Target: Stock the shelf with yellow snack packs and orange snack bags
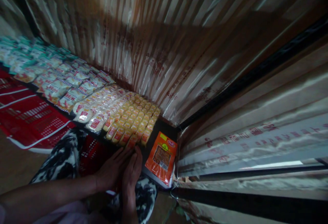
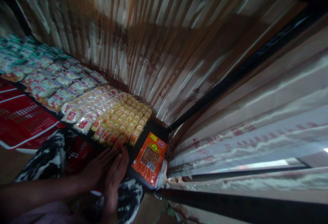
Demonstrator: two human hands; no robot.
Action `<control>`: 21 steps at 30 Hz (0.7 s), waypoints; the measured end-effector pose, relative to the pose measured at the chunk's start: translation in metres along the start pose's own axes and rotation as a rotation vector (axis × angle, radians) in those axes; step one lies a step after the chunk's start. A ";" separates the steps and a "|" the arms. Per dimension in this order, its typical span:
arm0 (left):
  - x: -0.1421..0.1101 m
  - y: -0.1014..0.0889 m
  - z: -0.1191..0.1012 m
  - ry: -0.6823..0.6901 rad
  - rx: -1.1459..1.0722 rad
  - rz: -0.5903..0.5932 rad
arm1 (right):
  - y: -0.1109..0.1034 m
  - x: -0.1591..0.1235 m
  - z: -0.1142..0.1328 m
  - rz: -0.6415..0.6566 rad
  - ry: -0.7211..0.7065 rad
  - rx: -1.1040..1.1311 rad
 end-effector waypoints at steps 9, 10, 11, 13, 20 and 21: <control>-0.005 0.007 0.005 -0.072 -0.124 -0.113 | 0.003 0.007 0.006 0.059 0.008 -0.008; -0.004 0.008 0.005 -0.074 -0.147 -0.108 | 0.003 0.007 0.007 0.061 0.005 0.004; -0.002 0.010 0.005 -0.072 -0.170 -0.101 | 0.003 0.007 0.008 0.062 0.001 0.015; 0.001 0.015 0.007 -0.076 -0.217 -0.082 | 0.003 0.008 0.008 0.061 -0.012 0.028; 0.010 0.024 0.013 -0.147 -0.417 0.039 | 0.003 0.014 -0.002 0.035 -0.033 0.043; 0.012 0.024 0.013 -0.164 -0.440 0.055 | 0.003 0.016 -0.003 0.031 -0.034 0.043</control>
Point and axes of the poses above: each hand's wrist, its own x-axis towards the middle knuckle, its own y-axis out of the palm, z = x × y, the point moved 2 cm from there along x, towards the middle knuckle, and after that the axes turned 8 degrees about -y, right-handed, at the moved point
